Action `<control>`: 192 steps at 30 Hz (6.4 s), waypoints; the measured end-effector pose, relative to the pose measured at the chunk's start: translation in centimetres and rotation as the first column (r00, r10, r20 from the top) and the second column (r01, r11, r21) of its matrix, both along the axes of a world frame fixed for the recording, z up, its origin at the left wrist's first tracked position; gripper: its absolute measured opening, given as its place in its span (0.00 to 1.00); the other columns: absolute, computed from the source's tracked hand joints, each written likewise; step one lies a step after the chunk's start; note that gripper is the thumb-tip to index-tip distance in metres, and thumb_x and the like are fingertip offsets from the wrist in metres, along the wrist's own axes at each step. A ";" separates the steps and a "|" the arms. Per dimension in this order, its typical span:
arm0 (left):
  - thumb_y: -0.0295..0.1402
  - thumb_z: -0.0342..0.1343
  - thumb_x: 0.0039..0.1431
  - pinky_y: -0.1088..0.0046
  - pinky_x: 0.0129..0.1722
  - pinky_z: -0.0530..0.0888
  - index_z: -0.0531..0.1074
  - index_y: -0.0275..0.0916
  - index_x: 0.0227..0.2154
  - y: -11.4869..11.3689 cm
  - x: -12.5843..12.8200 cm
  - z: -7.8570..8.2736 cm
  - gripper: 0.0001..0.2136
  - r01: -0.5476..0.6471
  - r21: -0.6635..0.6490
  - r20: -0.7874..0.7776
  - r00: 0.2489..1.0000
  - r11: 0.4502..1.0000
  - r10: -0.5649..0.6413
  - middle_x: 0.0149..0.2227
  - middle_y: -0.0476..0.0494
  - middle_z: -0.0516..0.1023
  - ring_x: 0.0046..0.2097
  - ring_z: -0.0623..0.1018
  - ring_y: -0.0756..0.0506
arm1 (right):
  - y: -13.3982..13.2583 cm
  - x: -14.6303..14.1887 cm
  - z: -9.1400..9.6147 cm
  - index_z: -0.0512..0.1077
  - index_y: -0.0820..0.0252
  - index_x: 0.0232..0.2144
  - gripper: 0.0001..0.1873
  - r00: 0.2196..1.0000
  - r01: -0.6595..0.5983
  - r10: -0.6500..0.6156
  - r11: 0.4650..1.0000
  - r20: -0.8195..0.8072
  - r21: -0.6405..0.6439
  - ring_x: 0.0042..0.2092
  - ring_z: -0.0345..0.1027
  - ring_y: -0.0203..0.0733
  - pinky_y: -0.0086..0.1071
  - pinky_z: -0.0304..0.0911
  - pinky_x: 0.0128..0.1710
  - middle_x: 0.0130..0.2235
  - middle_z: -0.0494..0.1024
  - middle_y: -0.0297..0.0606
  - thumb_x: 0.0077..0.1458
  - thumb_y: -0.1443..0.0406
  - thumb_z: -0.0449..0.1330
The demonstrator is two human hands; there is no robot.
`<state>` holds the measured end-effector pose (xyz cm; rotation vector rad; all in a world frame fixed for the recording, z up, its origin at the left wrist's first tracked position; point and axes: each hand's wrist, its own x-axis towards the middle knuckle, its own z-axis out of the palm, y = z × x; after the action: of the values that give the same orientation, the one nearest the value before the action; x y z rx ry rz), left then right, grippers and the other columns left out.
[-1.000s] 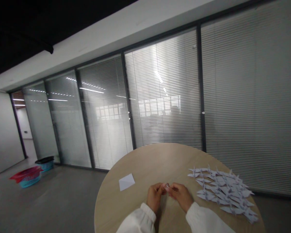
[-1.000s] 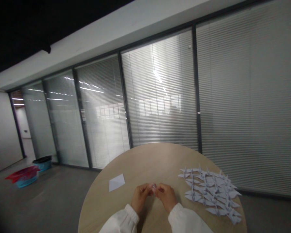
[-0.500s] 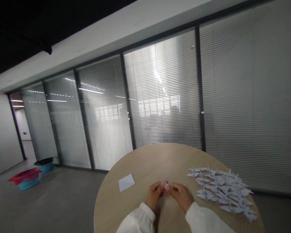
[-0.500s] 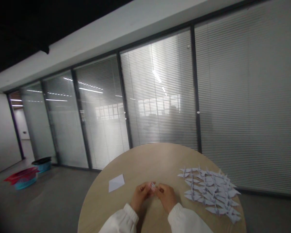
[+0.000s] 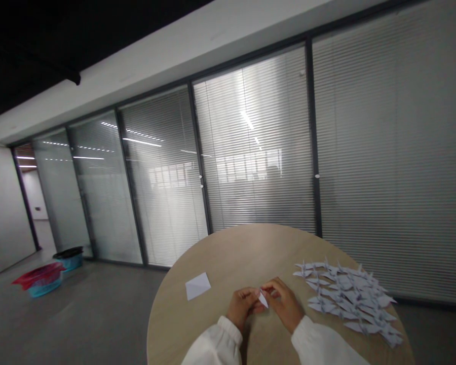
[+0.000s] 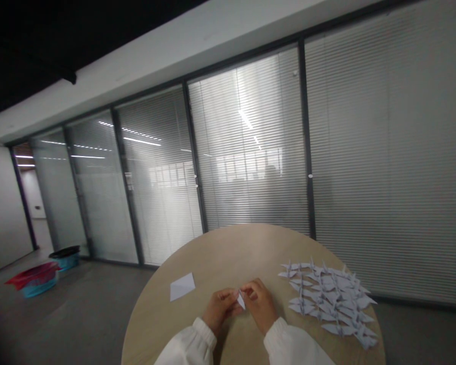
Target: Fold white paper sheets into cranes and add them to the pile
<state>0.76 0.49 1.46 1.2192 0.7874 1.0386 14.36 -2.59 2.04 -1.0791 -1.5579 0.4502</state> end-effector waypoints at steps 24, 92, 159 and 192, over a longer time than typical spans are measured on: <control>0.44 0.59 0.39 0.77 0.25 0.66 0.75 0.32 0.22 1.0 -0.7 0.1 0.17 -0.059 0.159 -0.137 0.987 0.985 0.081 0.19 0.46 0.73 0.22 0.69 0.51 | 1.3 0.0 -1.2 0.69 0.62 0.32 0.20 0.896 -0.316 0.224 0.929 -0.384 -0.194 0.32 0.67 0.41 0.29 0.61 0.27 0.31 0.74 0.39 0.43 0.51 0.55; 0.35 0.43 0.56 0.73 0.36 0.69 0.69 0.43 0.43 -0.9 -0.4 -0.1 0.15 0.122 0.796 -0.508 0.667 0.593 0.545 0.34 0.40 0.77 0.35 0.75 0.46 | 0.1 0.3 -1.4 0.72 0.54 0.27 0.11 0.924 0.261 -0.277 0.961 0.265 0.092 0.30 0.67 0.40 0.30 0.60 0.32 0.27 0.74 0.36 0.52 0.59 0.51; 0.35 0.57 0.44 0.80 0.23 0.64 0.63 0.37 0.34 -0.2 0.4 0.5 0.14 -0.087 0.423 -0.179 0.968 0.902 0.178 0.20 0.54 0.71 0.23 0.69 0.53 | 0.6 0.6 -0.4 0.70 0.60 0.23 0.18 0.992 -0.037 0.025 0.995 -0.126 -0.093 0.30 0.66 0.40 0.29 0.60 0.31 0.25 0.73 0.35 0.45 0.51 0.53; 0.36 0.50 0.50 0.77 0.29 0.69 0.69 0.39 0.37 -1.2 -0.2 1.6 0.11 -0.118 0.577 -0.260 0.911 0.808 0.319 0.32 0.45 0.74 0.35 0.73 0.47 | 0.9 0.5 -0.9 0.69 0.59 0.35 0.24 0.832 -0.367 0.208 0.901 -0.514 -0.230 0.35 0.69 0.44 0.32 0.64 0.29 0.33 0.76 0.41 0.37 0.50 0.60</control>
<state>0.59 -0.68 3.09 1.8818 0.9538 1.3195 14.82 -1.67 1.15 -0.8733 -1.2205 1.1307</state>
